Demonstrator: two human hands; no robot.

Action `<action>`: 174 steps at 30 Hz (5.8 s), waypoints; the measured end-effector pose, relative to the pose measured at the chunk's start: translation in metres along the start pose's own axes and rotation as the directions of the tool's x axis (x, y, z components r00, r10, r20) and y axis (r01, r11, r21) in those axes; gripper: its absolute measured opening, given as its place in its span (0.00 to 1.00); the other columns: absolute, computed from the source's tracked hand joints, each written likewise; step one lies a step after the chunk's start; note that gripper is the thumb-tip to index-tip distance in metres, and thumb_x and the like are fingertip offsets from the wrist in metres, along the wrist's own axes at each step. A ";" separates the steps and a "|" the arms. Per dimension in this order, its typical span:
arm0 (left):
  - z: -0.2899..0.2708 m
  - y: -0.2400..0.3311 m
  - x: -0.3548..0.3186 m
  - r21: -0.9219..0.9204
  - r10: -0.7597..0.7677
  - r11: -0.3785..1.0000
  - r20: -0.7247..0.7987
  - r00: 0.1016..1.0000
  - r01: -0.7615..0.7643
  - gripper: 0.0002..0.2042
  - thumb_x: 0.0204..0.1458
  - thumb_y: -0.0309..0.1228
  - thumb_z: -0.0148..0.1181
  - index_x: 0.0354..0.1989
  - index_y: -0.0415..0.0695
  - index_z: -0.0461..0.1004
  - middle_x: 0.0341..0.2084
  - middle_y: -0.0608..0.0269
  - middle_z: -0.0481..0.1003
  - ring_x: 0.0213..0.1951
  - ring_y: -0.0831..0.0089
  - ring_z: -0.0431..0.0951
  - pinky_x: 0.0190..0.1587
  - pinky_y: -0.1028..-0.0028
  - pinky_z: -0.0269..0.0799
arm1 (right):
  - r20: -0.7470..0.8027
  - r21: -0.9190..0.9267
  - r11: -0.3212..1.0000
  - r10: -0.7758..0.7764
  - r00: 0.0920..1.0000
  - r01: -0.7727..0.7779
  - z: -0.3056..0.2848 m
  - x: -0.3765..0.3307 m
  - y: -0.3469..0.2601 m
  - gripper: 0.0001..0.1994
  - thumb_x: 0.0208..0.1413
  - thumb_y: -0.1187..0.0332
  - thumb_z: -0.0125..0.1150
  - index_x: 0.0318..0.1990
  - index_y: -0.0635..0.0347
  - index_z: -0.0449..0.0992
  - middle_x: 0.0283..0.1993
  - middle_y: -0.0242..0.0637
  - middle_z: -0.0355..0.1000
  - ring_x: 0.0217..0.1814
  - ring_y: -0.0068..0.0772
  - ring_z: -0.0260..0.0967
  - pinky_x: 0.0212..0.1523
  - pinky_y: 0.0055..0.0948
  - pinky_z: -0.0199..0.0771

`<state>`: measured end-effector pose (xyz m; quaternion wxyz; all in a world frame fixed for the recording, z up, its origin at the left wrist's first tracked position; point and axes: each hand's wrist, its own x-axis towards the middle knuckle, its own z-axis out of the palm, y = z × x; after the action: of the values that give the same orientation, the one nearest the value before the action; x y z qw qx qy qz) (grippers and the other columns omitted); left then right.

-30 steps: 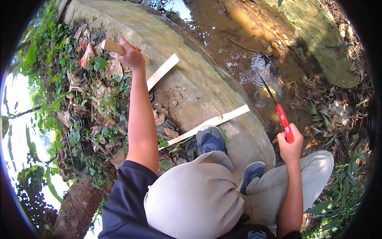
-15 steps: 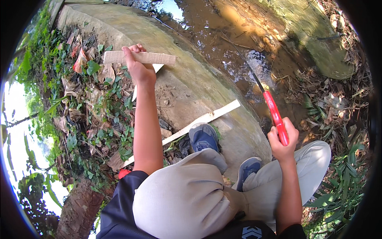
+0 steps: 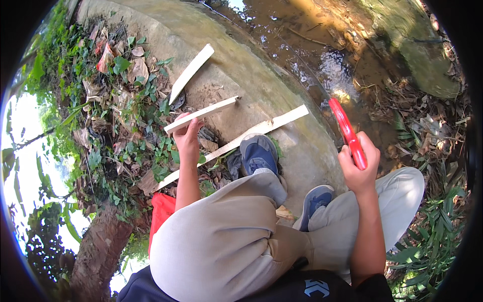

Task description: The person uses a red hand saw to cut a long, thin piece of light-colored wood into smaller segments. The person is crouching beside a concrete drainage ditch in an outdoor area with vegetation. After cutting several pieces, the person stands up and walks along the edge of the ditch.

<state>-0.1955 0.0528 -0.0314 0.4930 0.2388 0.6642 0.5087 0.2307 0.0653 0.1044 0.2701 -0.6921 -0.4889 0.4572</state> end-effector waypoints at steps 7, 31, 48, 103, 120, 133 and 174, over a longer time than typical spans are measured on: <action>-0.032 0.000 -0.017 0.199 -0.120 0.963 -0.279 0.953 0.179 0.21 0.53 0.31 0.71 0.51 0.38 0.69 0.36 0.52 0.80 0.28 0.70 0.81 0.28 0.75 0.72 | 0.006 0.017 1.000 -0.024 1.000 0.023 0.000 -0.001 -0.003 0.09 0.47 0.79 0.60 0.25 0.60 0.64 0.17 0.27 0.61 0.20 0.13 0.58 0.22 0.22 0.58; -0.001 0.000 0.015 0.883 0.285 0.206 0.358 0.889 -0.421 0.14 0.42 0.35 0.75 0.41 0.55 0.86 0.37 0.65 0.74 0.43 0.64 0.73 0.49 0.64 0.68 | -0.018 0.045 0.999 -0.010 1.000 0.011 -0.012 -0.005 0.003 0.09 0.47 0.79 0.61 0.25 0.59 0.64 0.18 0.25 0.63 0.20 0.12 0.58 0.22 0.21 0.58; 0.127 0.008 -0.036 0.712 -0.149 0.570 0.582 0.800 -0.411 0.11 0.60 0.33 0.63 0.44 0.37 0.80 0.34 0.54 0.83 0.35 0.69 0.81 0.40 0.70 0.74 | 0.060 -0.076 0.995 -0.058 0.996 0.063 -0.045 -0.079 -0.025 0.10 0.44 0.79 0.65 0.26 0.61 0.67 0.17 0.29 0.66 0.17 0.16 0.66 0.19 0.21 0.64; 0.197 -0.063 -0.066 0.699 0.120 0.149 0.690 0.714 -0.700 0.17 0.61 0.43 0.56 0.51 0.44 0.71 0.39 0.58 0.74 0.43 0.57 0.74 0.46 0.60 0.65 | 0.111 -0.002 0.971 0.237 0.965 -0.239 -0.022 -0.084 -0.109 0.12 0.52 0.76 0.64 0.34 0.61 0.63 0.19 0.43 0.66 0.20 0.50 0.71 0.21 0.34 0.69; 0.197 -0.036 -0.056 0.749 0.037 0.457 0.524 0.851 -0.480 0.20 0.55 0.45 0.65 0.49 0.43 0.75 0.39 0.51 0.79 0.42 0.53 0.78 0.45 0.58 0.70 | 0.009 0.184 0.880 0.444 0.896 -0.438 -0.038 -0.084 -0.111 0.07 0.55 0.79 0.59 0.32 0.62 0.66 0.23 0.24 0.60 0.25 0.10 0.55 0.25 0.18 0.57; 0.190 -0.034 -0.043 0.694 -0.260 0.459 0.702 0.663 -0.555 0.17 0.60 0.37 0.58 0.52 0.45 0.62 0.29 0.45 0.78 0.33 0.41 0.78 0.34 0.50 0.71 | 0.012 0.087 0.951 0.297 0.955 -0.297 -0.041 -0.093 -0.077 0.08 0.53 0.79 0.61 0.30 0.61 0.66 0.23 0.23 0.60 0.25 0.09 0.54 0.24 0.18 0.56; 0.205 -0.038 -0.058 0.767 -0.180 0.239 0.638 0.749 -0.596 0.17 0.58 0.42 0.61 0.53 0.49 0.76 0.35 0.46 0.81 0.35 0.44 0.81 0.37 0.52 0.77 | 0.113 -0.005 0.967 0.255 0.960 -0.256 -0.036 -0.120 -0.084 0.13 0.46 0.78 0.66 0.29 0.60 0.63 0.17 0.36 0.63 0.15 0.31 0.67 0.20 0.29 0.67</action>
<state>0.0190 0.0817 -0.0409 0.3519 0.7277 0.5874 -0.0390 0.2144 -0.0112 0.2329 0.1842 -0.7213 -0.4078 0.5287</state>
